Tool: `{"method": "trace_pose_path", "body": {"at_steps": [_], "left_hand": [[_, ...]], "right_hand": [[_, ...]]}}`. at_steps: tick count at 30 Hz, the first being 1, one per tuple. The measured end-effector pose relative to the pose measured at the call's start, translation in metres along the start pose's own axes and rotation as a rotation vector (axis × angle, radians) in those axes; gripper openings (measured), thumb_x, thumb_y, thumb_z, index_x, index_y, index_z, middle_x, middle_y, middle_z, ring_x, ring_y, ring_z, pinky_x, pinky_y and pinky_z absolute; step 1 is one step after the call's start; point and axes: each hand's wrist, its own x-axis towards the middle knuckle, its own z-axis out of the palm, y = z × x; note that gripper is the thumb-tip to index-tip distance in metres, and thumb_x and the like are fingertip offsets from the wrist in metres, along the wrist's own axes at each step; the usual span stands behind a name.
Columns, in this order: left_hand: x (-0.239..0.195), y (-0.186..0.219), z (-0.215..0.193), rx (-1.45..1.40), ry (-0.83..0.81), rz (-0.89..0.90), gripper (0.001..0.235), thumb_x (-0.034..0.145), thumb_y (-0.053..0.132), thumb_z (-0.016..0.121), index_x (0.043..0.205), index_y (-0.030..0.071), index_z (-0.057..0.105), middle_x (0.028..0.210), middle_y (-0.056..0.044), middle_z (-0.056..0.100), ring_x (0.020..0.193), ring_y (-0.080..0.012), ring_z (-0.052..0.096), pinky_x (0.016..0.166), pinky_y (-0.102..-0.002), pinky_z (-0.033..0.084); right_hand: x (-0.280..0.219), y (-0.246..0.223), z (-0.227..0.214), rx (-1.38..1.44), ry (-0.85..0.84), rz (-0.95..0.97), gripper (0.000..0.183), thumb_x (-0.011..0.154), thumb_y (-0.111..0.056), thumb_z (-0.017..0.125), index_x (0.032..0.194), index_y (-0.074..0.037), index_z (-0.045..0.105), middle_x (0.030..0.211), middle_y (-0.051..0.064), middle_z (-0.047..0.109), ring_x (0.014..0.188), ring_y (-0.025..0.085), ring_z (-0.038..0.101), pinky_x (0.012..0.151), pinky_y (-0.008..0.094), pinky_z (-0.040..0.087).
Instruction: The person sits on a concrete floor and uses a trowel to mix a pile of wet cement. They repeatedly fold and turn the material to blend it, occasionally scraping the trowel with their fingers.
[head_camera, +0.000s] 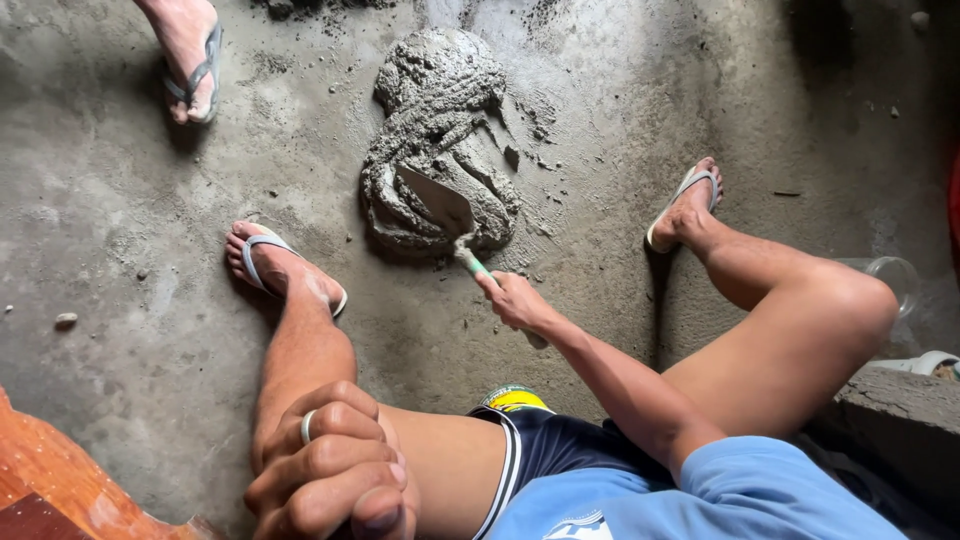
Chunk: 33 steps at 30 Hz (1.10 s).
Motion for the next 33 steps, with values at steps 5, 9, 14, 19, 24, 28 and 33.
{"method": "trace_pose_path", "body": {"at_steps": [5, 9, 14, 19, 24, 28, 33], "left_hand": [[0.011, -0.006, 0.004, -0.061, -0.063, -0.029, 0.028, 0.094, 0.017, 0.057, 0.067, 0.013, 0.052, 0.049, 0.004, 0.047, 0.040, -0.0064, 0.036, 0.041, -0.024, 0.031], [0.022, -0.010, -0.005, -0.105, -0.143, -0.070, 0.026, 0.094, 0.014, 0.062, 0.069, 0.009, 0.056, 0.051, -0.001, 0.050, 0.041, -0.0110, 0.039, 0.041, -0.026, 0.038], [0.021, -0.005, -0.018, -0.147, -0.181, -0.110, 0.025, 0.093, 0.011, 0.065, 0.070, 0.006, 0.060, 0.054, -0.005, 0.053, 0.043, -0.0140, 0.042, 0.042, -0.028, 0.043], [0.016, 0.011, -0.014, -0.193, -0.137, -0.169, 0.026, 0.094, 0.011, 0.067, 0.070, 0.004, 0.061, 0.057, -0.006, 0.055, 0.045, -0.0161, 0.043, 0.043, -0.029, 0.043], [0.037, 0.029, -0.008, 0.050, -0.290, -0.464, 0.013, 0.097, 0.005, 0.055, 0.085, 0.007, 0.052, 0.065, -0.004, 0.045, 0.057, -0.0175, 0.035, 0.057, -0.033, 0.040], [0.019, -0.001, 0.014, 0.074, -0.030, -0.302, 0.030, 0.097, 0.013, 0.057, 0.071, 0.006, 0.043, 0.051, -0.005, 0.039, 0.044, -0.0187, 0.028, 0.044, -0.034, 0.027], [0.029, 0.000, 0.016, 0.105, 0.097, -0.427, 0.029, 0.097, 0.016, 0.055, 0.072, 0.008, 0.041, 0.053, -0.001, 0.037, 0.048, -0.0164, 0.030, 0.063, -0.033, 0.043]], "right_hand": [[0.079, 0.043, 0.011, 0.192, -0.027, 0.128, 0.045, 0.105, -0.051, 0.046, 0.093, -0.008, 0.056, 0.067, 0.007, 0.054, 0.047, 0.017, 0.047, 0.039, 0.032, 0.039], [0.082, 0.075, 0.007, 0.385, 0.010, 0.261, 0.055, 0.101, -0.060, 0.051, 0.078, -0.010, 0.055, 0.054, 0.007, 0.048, 0.039, 0.017, 0.037, 0.035, 0.033, 0.030], [0.063, 0.135, -0.010, 0.406, -0.010, 0.143, 0.054, 0.106, -0.053, 0.052, 0.084, -0.004, 0.059, 0.057, 0.013, 0.049, 0.038, 0.021, 0.043, 0.033, 0.038, 0.040], [-0.002, 0.075, -0.017, 0.419, 0.033, 0.042, 0.057, 0.108, -0.052, 0.048, 0.079, -0.003, 0.055, 0.056, 0.012, 0.045, 0.037, 0.020, 0.041, 0.032, 0.040, 0.038], [0.009, -0.035, -0.002, 0.344, -0.074, 0.067, 0.052, 0.107, -0.051, 0.048, 0.070, -0.014, 0.051, 0.055, 0.000, 0.049, 0.042, 0.012, 0.041, 0.041, 0.031, 0.038], [0.069, -0.063, 0.017, 0.416, -0.072, 0.062, 0.047, 0.107, -0.044, 0.050, 0.076, -0.009, 0.054, 0.052, 0.004, 0.046, 0.039, 0.016, 0.039, 0.041, 0.033, 0.033], [0.077, -0.038, -0.009, 0.443, -0.027, 0.115, 0.039, 0.111, -0.035, 0.051, 0.081, -0.012, 0.061, 0.065, -0.001, 0.058, 0.048, 0.012, 0.047, 0.043, 0.030, 0.041]]}}
